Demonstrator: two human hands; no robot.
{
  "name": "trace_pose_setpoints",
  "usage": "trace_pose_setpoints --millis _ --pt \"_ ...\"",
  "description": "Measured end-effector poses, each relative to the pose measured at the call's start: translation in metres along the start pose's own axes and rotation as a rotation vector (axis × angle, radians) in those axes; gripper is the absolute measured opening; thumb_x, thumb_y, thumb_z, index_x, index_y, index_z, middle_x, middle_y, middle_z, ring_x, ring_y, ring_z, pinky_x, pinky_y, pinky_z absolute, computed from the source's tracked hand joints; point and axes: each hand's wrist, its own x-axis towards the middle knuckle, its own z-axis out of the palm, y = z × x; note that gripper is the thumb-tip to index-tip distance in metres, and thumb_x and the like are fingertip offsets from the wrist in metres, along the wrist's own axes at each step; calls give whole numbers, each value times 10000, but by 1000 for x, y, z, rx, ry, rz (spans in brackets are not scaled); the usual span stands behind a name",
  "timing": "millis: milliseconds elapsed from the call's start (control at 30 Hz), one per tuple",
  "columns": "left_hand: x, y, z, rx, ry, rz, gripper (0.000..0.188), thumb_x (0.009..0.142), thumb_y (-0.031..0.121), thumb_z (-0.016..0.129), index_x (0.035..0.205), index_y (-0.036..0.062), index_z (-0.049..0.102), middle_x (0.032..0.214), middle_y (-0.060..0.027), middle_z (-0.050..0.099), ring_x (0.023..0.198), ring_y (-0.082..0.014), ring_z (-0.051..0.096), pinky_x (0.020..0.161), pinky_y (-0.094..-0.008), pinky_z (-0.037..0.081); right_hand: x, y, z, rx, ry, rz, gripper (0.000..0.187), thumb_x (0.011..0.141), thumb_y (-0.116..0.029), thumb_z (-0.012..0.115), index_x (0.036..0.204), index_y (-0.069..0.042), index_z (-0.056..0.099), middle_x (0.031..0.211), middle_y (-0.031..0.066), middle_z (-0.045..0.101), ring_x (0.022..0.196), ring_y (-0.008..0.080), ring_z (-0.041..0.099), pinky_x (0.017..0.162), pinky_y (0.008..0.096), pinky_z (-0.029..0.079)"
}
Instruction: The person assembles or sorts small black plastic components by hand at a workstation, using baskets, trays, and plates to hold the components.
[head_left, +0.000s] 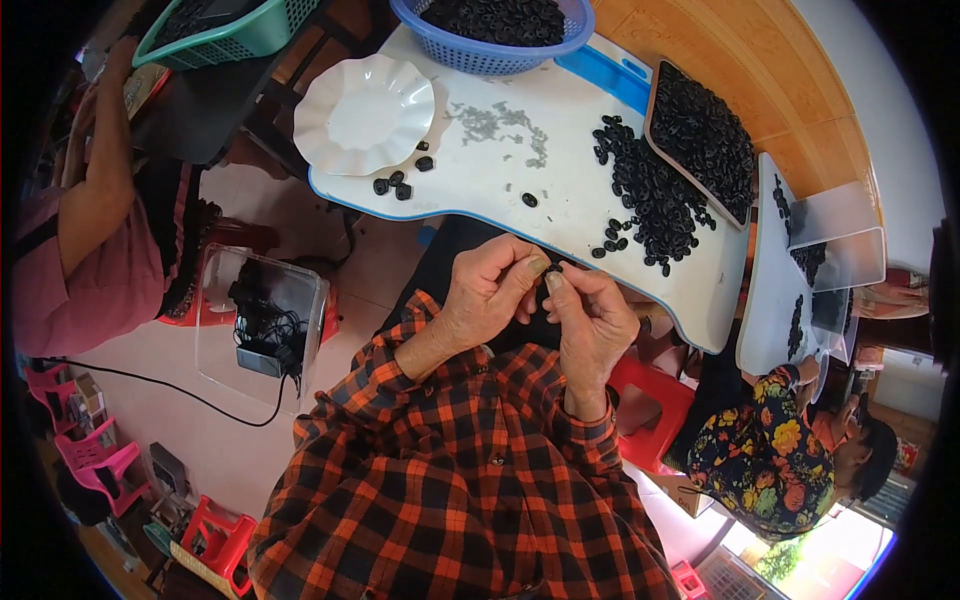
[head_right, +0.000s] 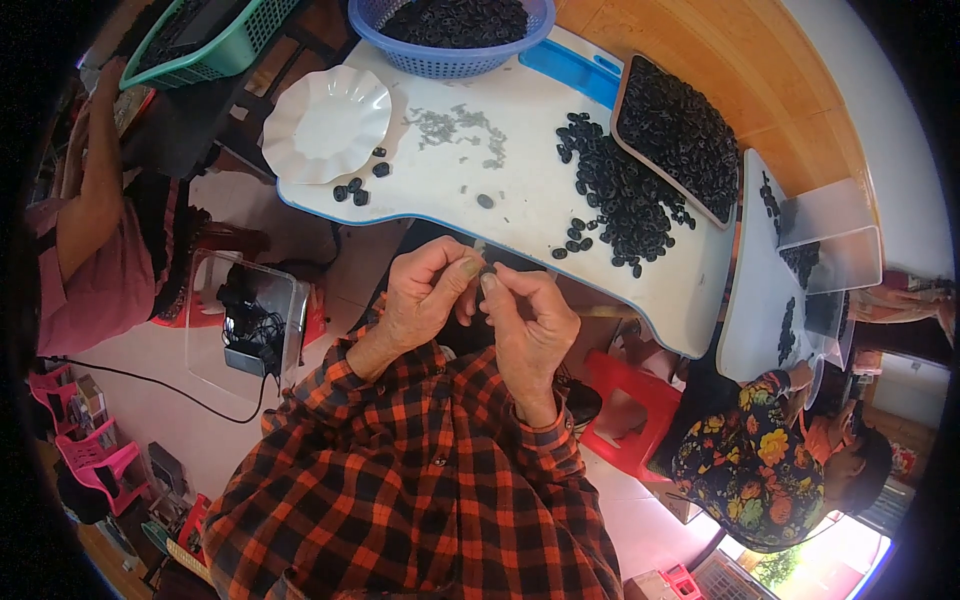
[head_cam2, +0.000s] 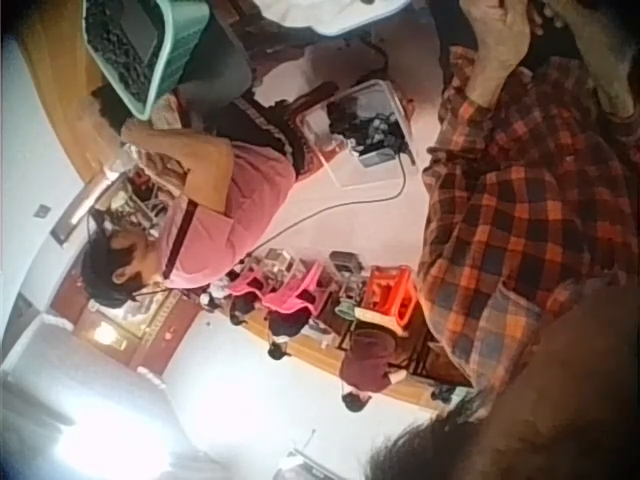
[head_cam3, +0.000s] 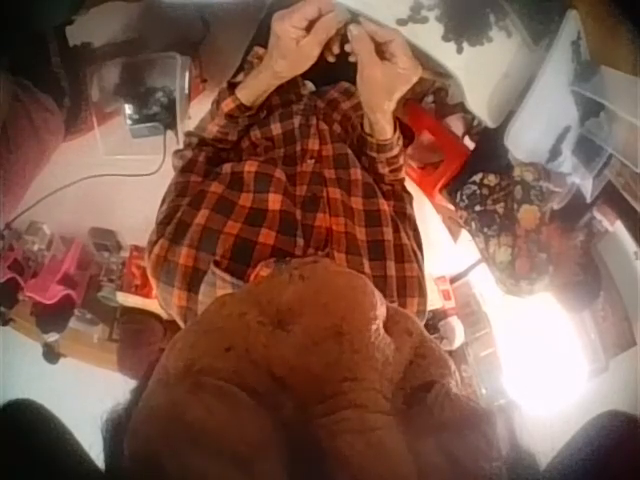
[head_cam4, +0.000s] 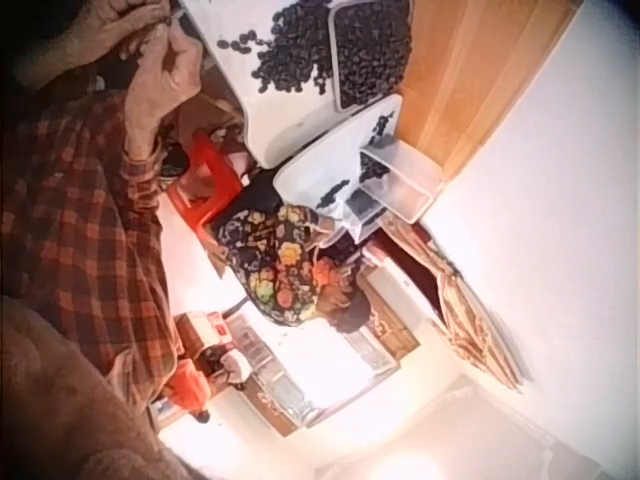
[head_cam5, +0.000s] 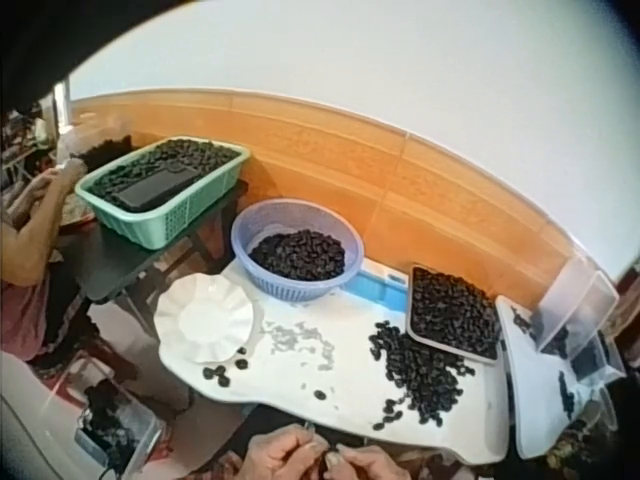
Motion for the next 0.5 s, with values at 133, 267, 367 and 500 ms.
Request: trace_pose_setpoints --millis 133,267,367,500 --pt "-1 -4 2 2 5 38 137 939 88 524 898 -31 577 681 -33 589 525 -39 551 419 -186 462 -1 1 4 30 -20 -82 121 820 48 644 940 32 646 762 43 622 603 54 570 501 157 447" --pt "2 -2 2 17 -20 12 140 943 87 517 905 -34 577 681 -32 587 523 -40 547 433 -189 467 1 2 -1 29 -37 -61 111 828 49 634 938 42 642 763 49 628 600 55 559 518 161 446" --pt "2 -2 2 -50 -47 -43 177 964 110 483 922 -36 576 700 -38 593 545 -55 553 465 -195 479 3 4 -3 27 -19 53 97 848 4 634 940 33 643 734 36 623 623 57 565 547 189 465" --pt "4 -3 4 -117 0 -29 164 964 100 476 977 -42 557 738 -45 600 554 -56 560 475 -199 487 6 9 -3 94 12 109 145 853 -21 639 984 41 645 746 51 643 623 60 568 571 184 470"
